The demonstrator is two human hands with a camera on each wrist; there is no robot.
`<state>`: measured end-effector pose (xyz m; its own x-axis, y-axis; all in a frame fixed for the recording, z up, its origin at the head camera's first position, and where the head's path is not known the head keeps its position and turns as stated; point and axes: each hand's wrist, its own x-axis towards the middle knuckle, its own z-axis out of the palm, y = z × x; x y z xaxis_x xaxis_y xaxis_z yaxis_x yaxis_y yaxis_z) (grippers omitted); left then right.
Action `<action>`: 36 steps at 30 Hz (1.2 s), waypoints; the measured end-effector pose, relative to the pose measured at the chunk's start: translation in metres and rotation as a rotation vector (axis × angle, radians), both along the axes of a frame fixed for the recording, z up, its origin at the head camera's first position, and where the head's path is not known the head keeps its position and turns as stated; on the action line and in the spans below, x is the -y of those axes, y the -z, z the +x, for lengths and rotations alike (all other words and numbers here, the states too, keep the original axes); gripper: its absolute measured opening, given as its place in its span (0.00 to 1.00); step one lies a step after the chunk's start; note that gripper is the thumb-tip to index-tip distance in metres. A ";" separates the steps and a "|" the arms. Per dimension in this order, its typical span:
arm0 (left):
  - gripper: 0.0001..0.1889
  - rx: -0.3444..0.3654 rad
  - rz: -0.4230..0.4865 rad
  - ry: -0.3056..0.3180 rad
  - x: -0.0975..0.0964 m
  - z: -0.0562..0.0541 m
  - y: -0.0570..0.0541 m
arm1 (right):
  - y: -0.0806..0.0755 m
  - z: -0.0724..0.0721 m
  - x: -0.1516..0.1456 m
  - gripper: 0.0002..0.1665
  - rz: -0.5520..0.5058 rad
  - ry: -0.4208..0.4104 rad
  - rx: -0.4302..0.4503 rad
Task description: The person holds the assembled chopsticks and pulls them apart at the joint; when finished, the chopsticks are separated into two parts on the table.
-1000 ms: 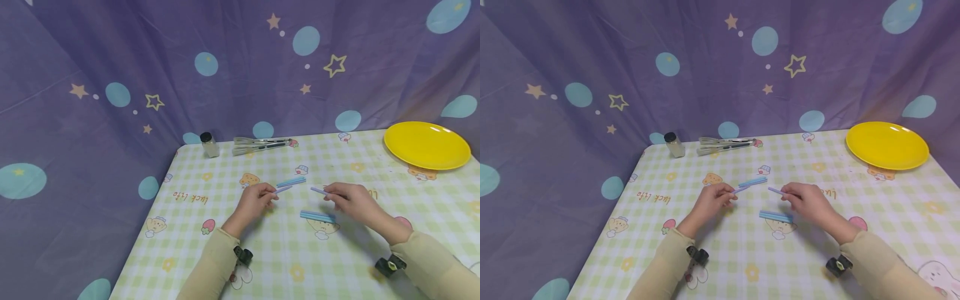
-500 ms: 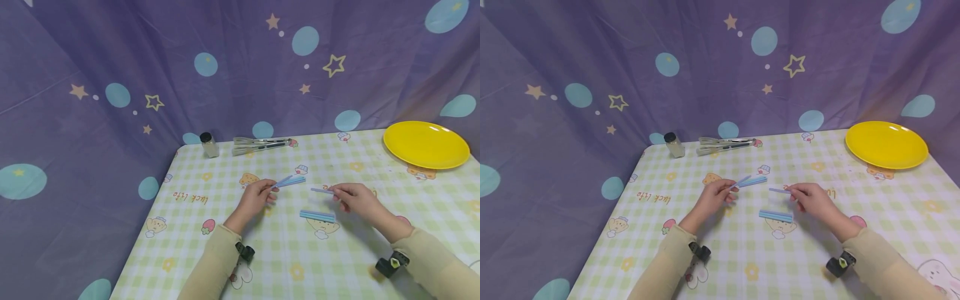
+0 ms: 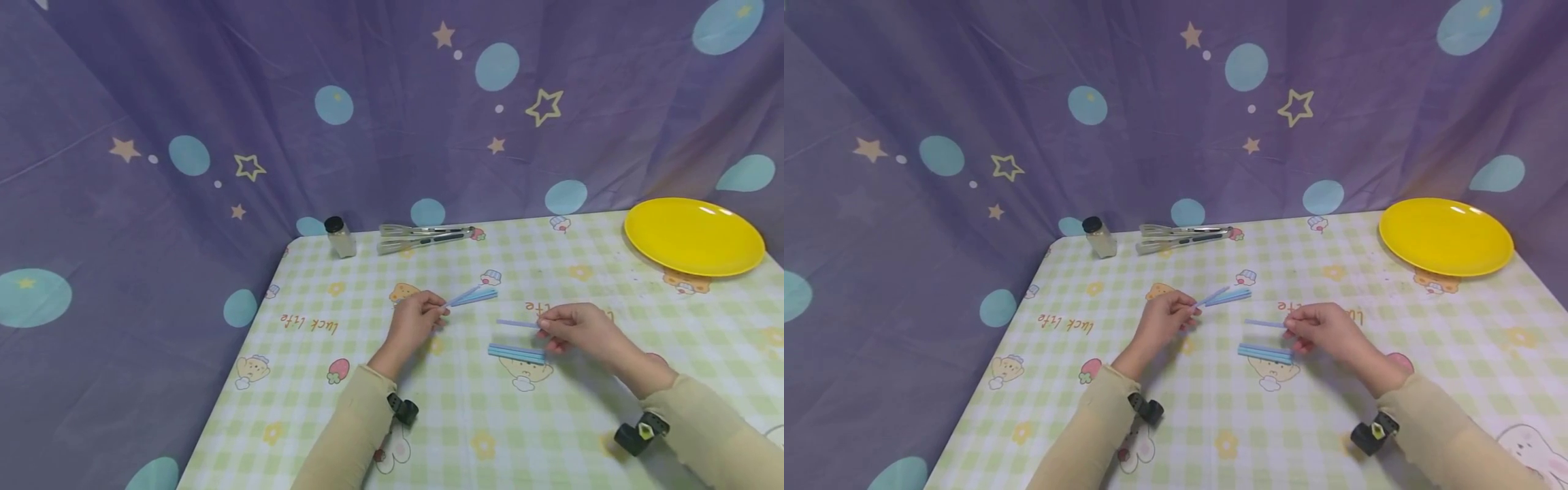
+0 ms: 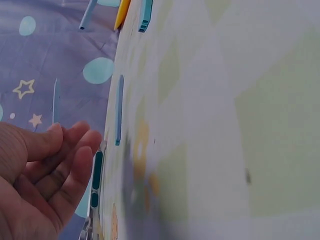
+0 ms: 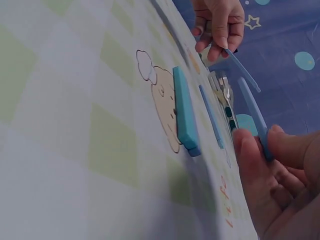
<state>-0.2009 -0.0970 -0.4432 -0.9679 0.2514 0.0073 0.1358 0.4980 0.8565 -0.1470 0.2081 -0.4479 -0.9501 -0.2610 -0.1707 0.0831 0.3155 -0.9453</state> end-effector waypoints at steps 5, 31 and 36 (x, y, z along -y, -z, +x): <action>0.03 -0.047 -0.006 -0.049 -0.002 -0.001 0.001 | 0.005 0.000 0.001 0.16 0.082 0.064 -0.034; 0.06 -0.106 -0.295 -0.151 -0.025 -0.023 0.014 | 0.024 0.001 0.017 0.06 0.303 0.117 -0.166; 0.07 -0.105 -0.329 -0.151 -0.028 -0.027 0.016 | 0.025 0.000 0.017 0.04 0.359 0.084 -0.184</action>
<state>-0.2277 -0.0693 -0.4588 -0.9925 0.1109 0.0512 0.1182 0.7656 0.6324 -0.1467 0.1916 -0.4731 -0.9887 -0.1363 -0.0618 -0.0378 0.6271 -0.7780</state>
